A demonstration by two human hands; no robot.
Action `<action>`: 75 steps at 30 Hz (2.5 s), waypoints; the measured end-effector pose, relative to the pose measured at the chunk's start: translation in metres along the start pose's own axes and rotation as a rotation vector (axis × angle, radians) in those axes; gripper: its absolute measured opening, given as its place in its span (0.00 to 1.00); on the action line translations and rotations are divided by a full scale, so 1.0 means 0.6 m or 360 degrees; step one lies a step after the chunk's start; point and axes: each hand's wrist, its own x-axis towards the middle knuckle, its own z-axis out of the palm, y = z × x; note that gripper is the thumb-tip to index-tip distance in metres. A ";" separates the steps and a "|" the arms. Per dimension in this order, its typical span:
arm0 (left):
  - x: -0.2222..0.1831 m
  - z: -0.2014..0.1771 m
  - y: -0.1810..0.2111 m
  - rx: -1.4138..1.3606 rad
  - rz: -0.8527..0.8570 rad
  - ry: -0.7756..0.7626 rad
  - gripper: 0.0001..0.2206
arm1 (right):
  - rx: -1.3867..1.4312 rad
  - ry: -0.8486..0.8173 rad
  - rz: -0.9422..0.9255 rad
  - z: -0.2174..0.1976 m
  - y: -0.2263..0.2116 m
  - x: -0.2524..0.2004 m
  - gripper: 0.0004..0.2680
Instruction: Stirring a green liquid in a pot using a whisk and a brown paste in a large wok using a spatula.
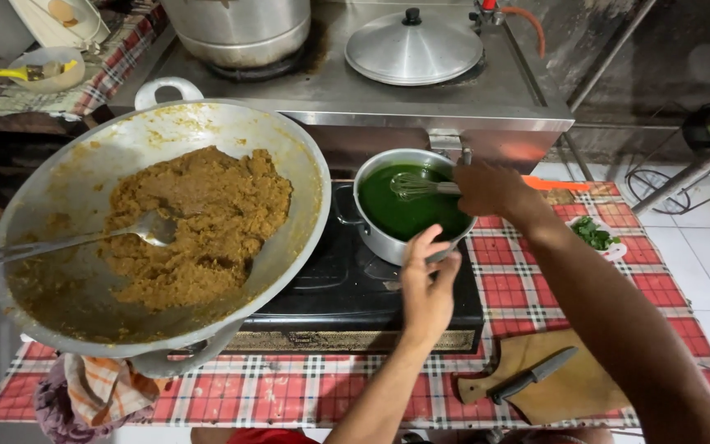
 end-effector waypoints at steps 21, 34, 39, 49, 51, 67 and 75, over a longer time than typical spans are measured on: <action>0.039 -0.187 -0.094 0.0068 -0.0122 0.0707 0.13 | 0.0220 -0.0072 -0.0670 -0.032 -0.079 -0.070 0.13; 0.026 -0.182 -0.062 0.0159 -0.0156 0.0570 0.18 | -0.0243 -0.0249 -0.0399 -0.073 0.002 -0.072 0.15; 0.021 -0.182 -0.061 0.0054 -0.0206 0.0554 0.16 | -0.0367 -0.0008 -0.0185 -0.066 0.012 -0.025 0.10; 0.011 -0.191 -0.076 0.0028 -0.0234 0.0538 0.13 | -0.0486 0.0283 -0.0488 -0.051 -0.084 0.011 0.10; 0.012 -0.196 -0.078 0.0020 -0.0238 0.0546 0.14 | -0.0316 0.0224 -0.0539 -0.020 -0.092 0.035 0.10; 0.078 -0.180 -0.085 -0.0139 -0.0216 0.0663 0.16 | -0.0046 -0.0224 -0.0435 -0.080 -0.013 -0.087 0.14; 0.066 -0.181 -0.065 -0.0066 -0.0222 0.0619 0.23 | -0.0416 -0.0014 -0.0340 -0.111 -0.033 -0.086 0.12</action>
